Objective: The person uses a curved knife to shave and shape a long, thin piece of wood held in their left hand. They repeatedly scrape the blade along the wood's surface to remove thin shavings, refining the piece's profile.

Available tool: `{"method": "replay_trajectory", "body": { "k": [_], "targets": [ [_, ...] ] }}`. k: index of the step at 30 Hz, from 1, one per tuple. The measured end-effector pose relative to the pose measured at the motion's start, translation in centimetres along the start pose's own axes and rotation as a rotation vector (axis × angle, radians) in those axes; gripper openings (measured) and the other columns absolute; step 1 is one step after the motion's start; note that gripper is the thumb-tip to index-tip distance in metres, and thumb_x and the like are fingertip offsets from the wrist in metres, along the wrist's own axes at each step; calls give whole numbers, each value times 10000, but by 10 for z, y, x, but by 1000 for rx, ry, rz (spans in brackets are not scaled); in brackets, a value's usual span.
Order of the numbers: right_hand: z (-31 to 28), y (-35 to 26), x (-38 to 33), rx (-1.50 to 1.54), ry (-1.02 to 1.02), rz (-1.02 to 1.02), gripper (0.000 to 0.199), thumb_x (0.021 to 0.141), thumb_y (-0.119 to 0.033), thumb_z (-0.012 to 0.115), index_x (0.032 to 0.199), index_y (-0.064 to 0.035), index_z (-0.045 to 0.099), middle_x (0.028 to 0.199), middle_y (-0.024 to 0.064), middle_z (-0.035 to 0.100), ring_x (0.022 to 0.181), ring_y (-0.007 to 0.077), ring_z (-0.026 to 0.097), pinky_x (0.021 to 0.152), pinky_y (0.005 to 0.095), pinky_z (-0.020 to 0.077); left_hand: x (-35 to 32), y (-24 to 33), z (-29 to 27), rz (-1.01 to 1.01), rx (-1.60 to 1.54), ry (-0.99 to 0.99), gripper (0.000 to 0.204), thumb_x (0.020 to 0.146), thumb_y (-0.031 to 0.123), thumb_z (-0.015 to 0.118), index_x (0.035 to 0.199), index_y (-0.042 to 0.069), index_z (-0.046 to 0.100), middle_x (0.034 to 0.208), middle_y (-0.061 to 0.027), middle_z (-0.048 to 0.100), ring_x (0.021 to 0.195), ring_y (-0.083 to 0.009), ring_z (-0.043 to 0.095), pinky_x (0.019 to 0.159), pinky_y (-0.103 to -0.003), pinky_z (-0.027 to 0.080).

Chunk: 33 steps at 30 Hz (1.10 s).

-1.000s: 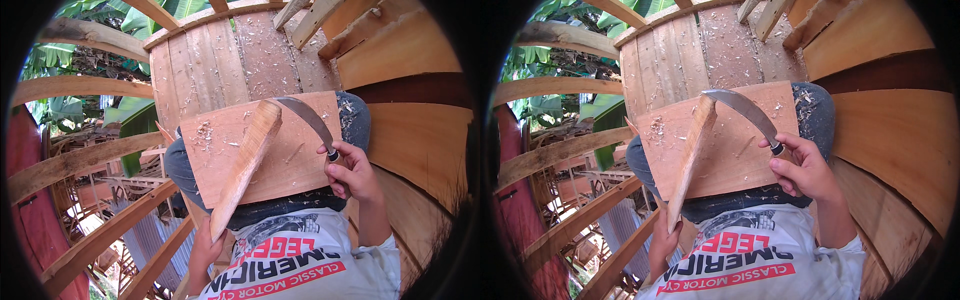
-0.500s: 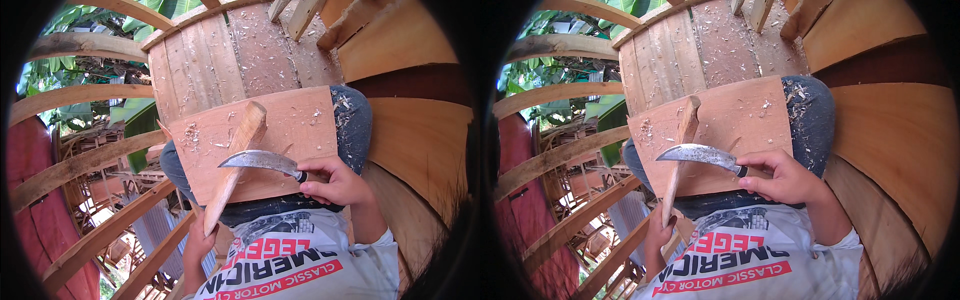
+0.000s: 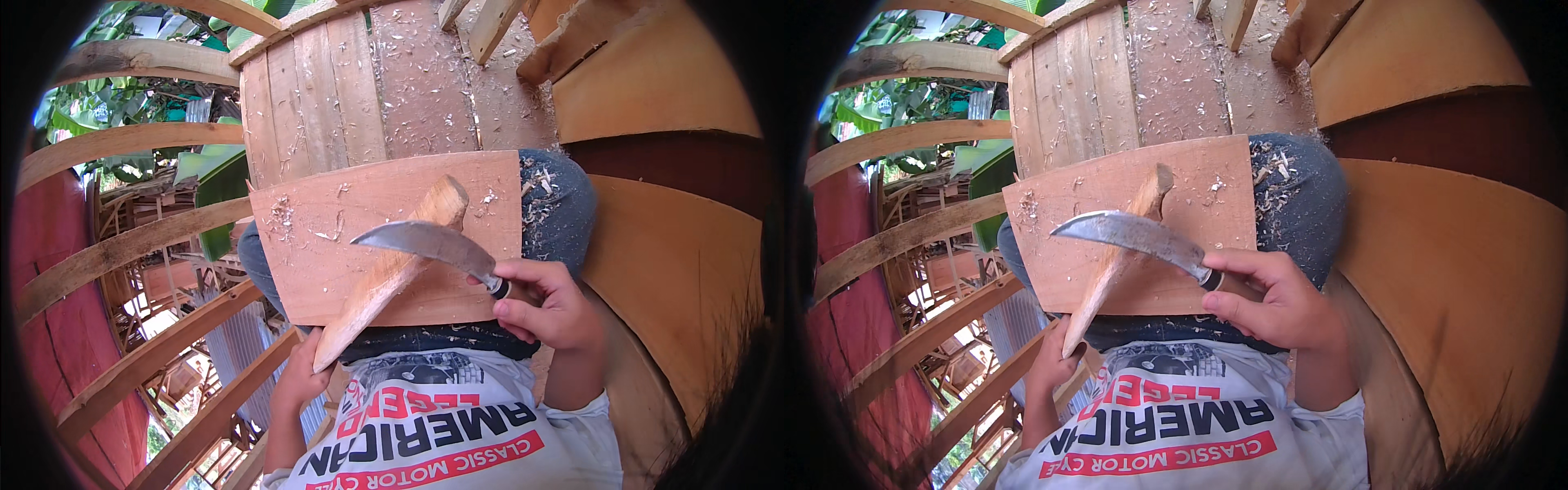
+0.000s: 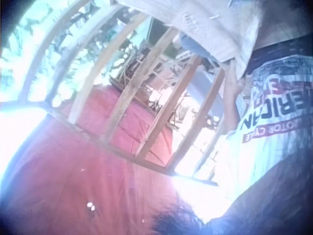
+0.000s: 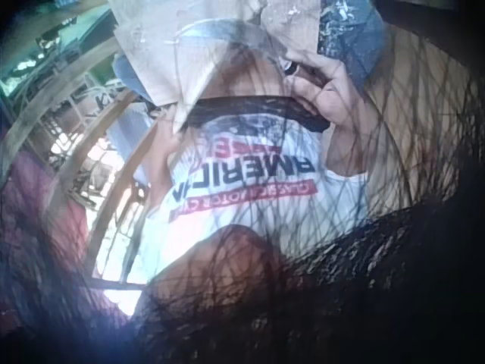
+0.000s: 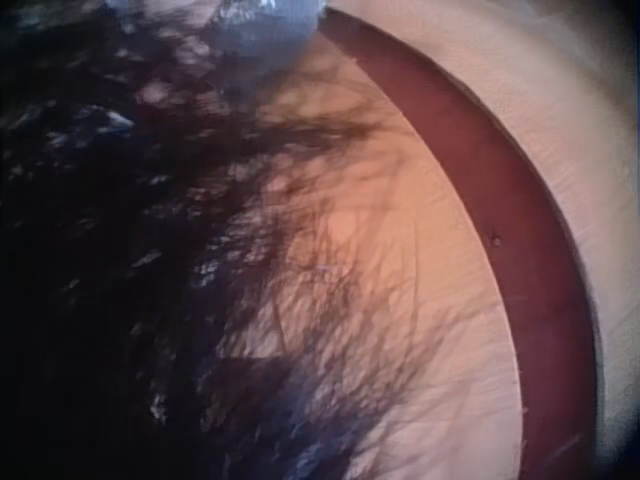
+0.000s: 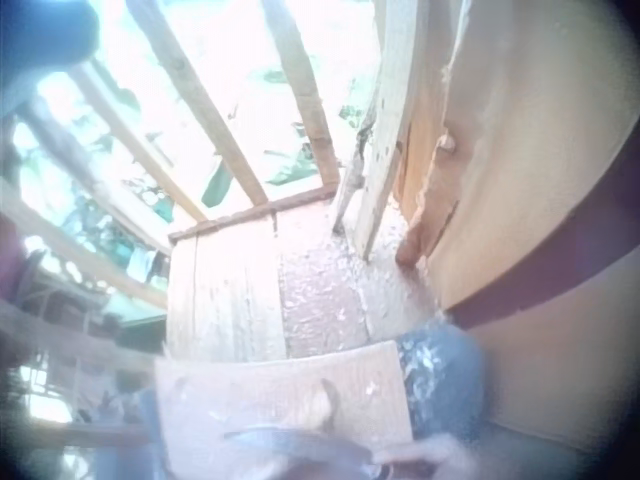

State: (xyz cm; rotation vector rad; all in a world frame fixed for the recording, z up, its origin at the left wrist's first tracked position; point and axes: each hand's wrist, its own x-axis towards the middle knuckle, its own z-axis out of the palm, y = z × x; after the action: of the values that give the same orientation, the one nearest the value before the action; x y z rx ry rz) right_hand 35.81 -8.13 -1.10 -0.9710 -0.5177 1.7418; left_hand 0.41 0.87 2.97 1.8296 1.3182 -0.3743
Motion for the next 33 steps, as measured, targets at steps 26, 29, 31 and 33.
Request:
{"method": "replay_trajectory", "body": {
  "k": [26, 29, 31, 33],
  "targets": [
    [12, 12, 12, -125, 450, -445, 345, 898, -38, 548, 1228, 6, 458, 738, 56, 525, 457, 69, 458, 365, 192, 385, -13, 3, 12, -82, -163, 80, 308, 693, 10, 592, 984, 15, 492, 814, -224, 565, 822, -439, 548, 700, -411, 428],
    [31, 28, 13, -153, 320, -279, 302, 886, -30, 568, 1170, 19, 480, 714, 45, 518, 455, 60, 449, 372, 187, 365, -18, 5, 22, -117, -139, 165, 308, 707, 58, 617, 984, 11, 492, 826, -224, 573, 839, -435, 562, 716, -427, 428],
    [43, 31, 11, -219, 293, -232, 229, 889, -48, 573, 1093, 23, 496, 683, 28, 506, 451, 48, 436, 377, 182, 338, -18, 15, 29, -184, -176, 213, 313, 715, 77, 633, 985, 8, 490, 836, -221, 577, 847, -438, 563, 720, -428, 429],
    [51, 29, 11, -342, 265, -239, 159, 903, -92, 570, 996, 21, 507, 647, 8, 491, 446, 34, 417, 381, 178, 305, -21, 26, 36, -232, -195, 232, 375, 750, 152, 671, 1028, 7, 464, 859, -245, 589, 867, -440, 577, 731, -436, 445]
  ]
}}
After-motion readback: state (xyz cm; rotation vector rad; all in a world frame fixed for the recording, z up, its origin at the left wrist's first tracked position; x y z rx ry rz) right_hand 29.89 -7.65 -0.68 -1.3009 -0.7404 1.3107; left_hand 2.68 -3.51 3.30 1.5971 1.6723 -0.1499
